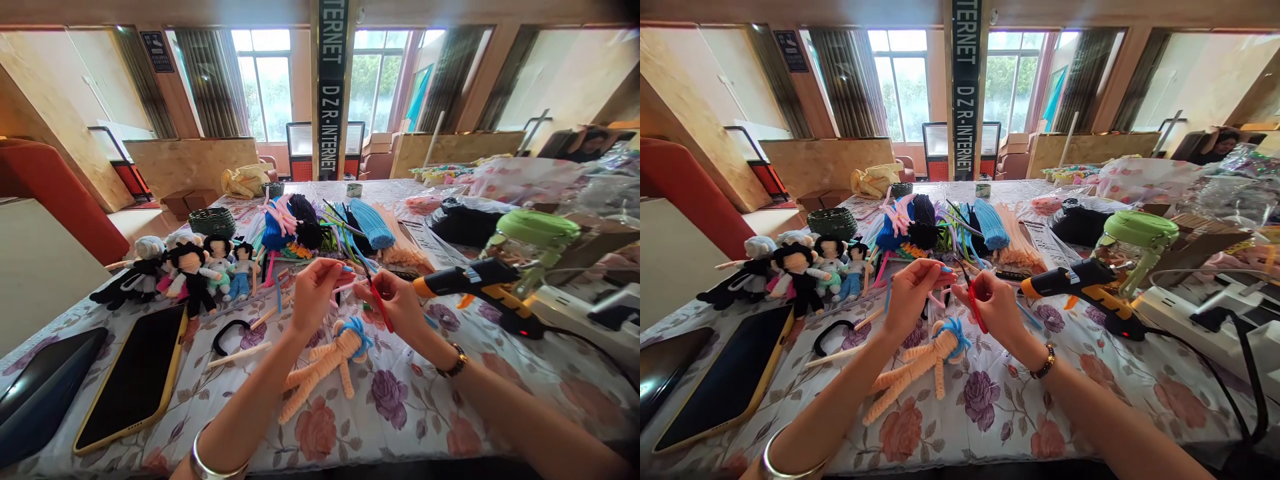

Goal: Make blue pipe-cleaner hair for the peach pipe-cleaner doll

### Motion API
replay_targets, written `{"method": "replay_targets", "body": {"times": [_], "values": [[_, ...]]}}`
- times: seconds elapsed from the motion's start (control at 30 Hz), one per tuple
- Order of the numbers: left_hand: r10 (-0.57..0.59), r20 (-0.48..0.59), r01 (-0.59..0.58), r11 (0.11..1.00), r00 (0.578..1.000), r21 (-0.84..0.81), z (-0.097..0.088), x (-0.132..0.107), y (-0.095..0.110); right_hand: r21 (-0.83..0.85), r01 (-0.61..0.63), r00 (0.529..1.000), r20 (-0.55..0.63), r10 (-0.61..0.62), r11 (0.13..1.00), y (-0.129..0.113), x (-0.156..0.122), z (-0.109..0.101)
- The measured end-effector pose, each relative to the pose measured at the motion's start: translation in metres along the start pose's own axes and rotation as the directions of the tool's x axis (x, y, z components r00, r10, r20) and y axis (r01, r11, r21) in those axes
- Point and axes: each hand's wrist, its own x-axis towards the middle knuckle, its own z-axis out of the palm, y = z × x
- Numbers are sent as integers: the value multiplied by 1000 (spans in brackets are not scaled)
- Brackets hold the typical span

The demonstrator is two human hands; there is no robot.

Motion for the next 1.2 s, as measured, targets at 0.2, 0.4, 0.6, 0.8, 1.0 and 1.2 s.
{"method": "replay_targets", "body": {"times": [0.2, 0.4, 0.6, 0.8, 1.0, 1.2], "values": [[-12, -29, 14, 997, 1000, 77, -2, 1, -1, -122, -72, 996, 37, 77, 990, -7, 2, -6], [-20, -34, 24, 993, 999, 113, -5, 2, -2, -545, -1, 996, 70, 46, 839, -11, 8, -18], [-9, 0, 9, 998, 1000, 60, -6, 2, -3, -800, 143, 964, 247, 103, 583, -22, 5, -24], [-22, 19, 21, 997, 1000, 77, -8, 3, -4, -899, 157, 916, 287, 281, 408, -44, -5, -31], [-42, 37, 39, 995, 998, 89, -7, 2, -2, -820, 271, 874, 429, 229, 504, -34, -8, -39], [-126, 119, 104, 980, 985, 169, -9, 1, -2, -641, 220, 944, 330, 5, 735, -33, 4, -41]]}}
